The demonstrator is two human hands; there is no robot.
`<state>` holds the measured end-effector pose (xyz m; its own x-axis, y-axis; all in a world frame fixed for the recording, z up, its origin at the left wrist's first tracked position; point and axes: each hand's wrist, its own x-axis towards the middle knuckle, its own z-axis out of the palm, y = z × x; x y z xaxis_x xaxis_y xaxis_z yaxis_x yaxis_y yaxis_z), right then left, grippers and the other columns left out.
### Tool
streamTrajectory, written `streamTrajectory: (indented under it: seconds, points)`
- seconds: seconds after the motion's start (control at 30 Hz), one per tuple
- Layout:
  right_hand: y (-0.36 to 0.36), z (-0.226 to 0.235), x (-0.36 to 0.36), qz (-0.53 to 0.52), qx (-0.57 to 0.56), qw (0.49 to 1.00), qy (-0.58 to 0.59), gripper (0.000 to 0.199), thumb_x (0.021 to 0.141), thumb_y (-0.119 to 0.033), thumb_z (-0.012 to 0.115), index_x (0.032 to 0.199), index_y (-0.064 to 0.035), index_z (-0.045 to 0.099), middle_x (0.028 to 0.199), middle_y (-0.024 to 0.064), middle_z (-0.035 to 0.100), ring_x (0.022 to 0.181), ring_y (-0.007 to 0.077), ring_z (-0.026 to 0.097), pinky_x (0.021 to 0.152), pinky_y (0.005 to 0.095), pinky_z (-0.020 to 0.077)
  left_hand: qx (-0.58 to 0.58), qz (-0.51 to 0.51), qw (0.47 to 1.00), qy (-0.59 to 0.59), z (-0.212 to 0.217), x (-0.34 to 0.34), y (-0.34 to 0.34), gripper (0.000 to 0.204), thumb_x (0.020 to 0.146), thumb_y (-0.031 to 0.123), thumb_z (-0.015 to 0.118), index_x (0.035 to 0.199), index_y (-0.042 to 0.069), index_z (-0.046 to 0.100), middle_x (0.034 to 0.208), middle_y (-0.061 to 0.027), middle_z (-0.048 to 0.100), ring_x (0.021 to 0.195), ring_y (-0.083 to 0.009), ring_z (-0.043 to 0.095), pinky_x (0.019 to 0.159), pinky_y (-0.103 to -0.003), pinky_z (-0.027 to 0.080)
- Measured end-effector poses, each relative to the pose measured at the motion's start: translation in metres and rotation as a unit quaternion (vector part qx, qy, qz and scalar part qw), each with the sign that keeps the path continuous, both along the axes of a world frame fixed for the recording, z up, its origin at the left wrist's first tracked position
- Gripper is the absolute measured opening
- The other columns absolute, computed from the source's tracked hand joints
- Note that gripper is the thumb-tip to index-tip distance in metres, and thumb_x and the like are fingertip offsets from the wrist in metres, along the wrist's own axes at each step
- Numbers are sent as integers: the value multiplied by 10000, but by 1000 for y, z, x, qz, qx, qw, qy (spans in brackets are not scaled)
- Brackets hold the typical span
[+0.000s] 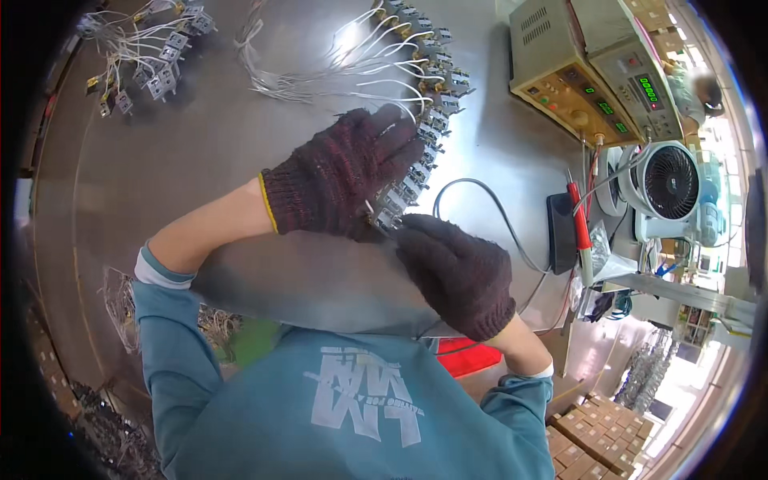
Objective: The recorder is organizing and counting wired electronic components on a metal workbench in a production facility.
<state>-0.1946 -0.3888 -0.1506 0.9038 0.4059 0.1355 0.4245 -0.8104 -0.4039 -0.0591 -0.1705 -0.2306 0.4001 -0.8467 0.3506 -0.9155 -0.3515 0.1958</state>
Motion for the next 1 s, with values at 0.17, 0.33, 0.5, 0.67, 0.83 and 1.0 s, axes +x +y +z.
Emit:
streamTrajectory:
  seconds: [0.17,0.33,0.5,0.67,0.83,1.0]
  points:
    - [0,3,6,35,-49,998,-2,254,897,-69,807,1145,-116,778,1176,128,786,912,318,787,735,406,629,9,3,999,45,13,-2,-1,1081,699,563,868,1541,-3,495,1634,-273,428,1512,-494,390,1182,-630,374]
    - [-6,1,3,-23,130,988,83,317,894,64,771,1185,-61,769,1157,164,788,1019,325,786,856,367,620,22,-3,999,-46,-17,9,-13,1101,789,789,555,1503,-46,493,1503,-246,537,1366,-401,497,1031,-520,456]
    - [-18,-9,2,-56,109,991,47,311,871,34,801,1160,-79,782,1149,153,788,979,329,788,817,380,624,1,11,997,-75,-19,7,-31,1052,734,673,754,1476,-40,532,1505,-255,540,1385,-427,506,1048,-505,459]
    - [-20,-8,2,9,-59,997,-40,312,851,-29,836,1149,-110,791,1138,121,792,895,325,786,757,386,627,4,45,986,-158,-19,5,-38,812,760,539,765,1384,38,621,1425,-176,577,1337,-368,535,1021,-479,507]
    - [-33,-26,-2,99,-154,982,-34,399,851,-162,755,1248,-193,767,1283,59,755,754,238,729,594,381,560,-52,22,997,-55,-10,-4,-18,995,707,606,779,1451,-16,559,1502,-231,533,1393,-406,484,1064,-493,458]
    - [-22,-12,3,75,-189,976,79,411,905,-214,696,1312,-234,745,1387,19,705,822,224,732,621,388,566,-5,4,999,-43,-4,-4,-14,1053,674,611,825,1465,-33,563,1520,-241,509,1413,-443,457,1114,-554,432]
